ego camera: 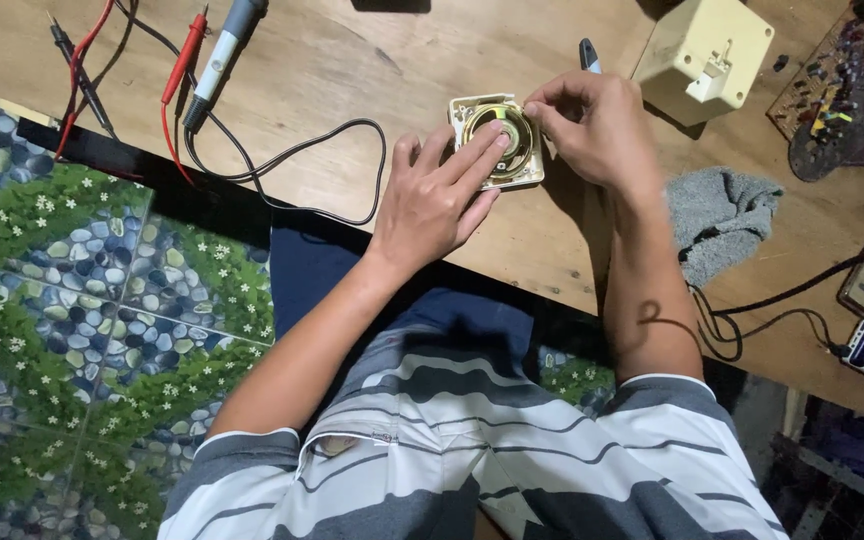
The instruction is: The person tests a small speaker with a multimeter, then places it into a square housing and secures it by inserting and tightening four screws. The person uses a screwdriver to fasten the screws and handles the speaker and housing throughout.
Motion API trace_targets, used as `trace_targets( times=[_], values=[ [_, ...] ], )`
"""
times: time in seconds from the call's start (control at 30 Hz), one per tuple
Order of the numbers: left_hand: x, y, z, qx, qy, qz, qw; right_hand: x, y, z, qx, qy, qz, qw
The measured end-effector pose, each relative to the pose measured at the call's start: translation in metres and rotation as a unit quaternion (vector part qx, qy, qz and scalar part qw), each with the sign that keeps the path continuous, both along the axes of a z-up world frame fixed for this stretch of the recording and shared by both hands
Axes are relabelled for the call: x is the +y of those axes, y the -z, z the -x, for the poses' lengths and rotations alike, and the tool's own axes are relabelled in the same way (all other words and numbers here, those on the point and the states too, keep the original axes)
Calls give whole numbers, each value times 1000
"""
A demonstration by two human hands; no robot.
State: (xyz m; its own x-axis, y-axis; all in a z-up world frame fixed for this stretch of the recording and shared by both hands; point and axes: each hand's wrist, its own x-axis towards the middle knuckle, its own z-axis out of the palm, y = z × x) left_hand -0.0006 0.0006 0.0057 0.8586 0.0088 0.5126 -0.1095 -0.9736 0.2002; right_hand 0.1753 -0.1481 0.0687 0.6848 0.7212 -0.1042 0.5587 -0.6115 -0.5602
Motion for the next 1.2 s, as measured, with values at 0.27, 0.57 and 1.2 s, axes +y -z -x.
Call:
trace_targets(
  times=[0.27, 0.57, 1.2],
  values=[
    [0, -2, 0, -14, -3, -13, 1000, -4, 23, 17, -159, -74, -86, 981],
    [-1, -4, 0, -12, -4, -4, 1000, -7, 37, 28, -286, -81, -61, 953],
    [-1, -5, 0, -9, 2, 13, 1000, -6, 26, 24, -247, -90, -99, 960]
  ],
)
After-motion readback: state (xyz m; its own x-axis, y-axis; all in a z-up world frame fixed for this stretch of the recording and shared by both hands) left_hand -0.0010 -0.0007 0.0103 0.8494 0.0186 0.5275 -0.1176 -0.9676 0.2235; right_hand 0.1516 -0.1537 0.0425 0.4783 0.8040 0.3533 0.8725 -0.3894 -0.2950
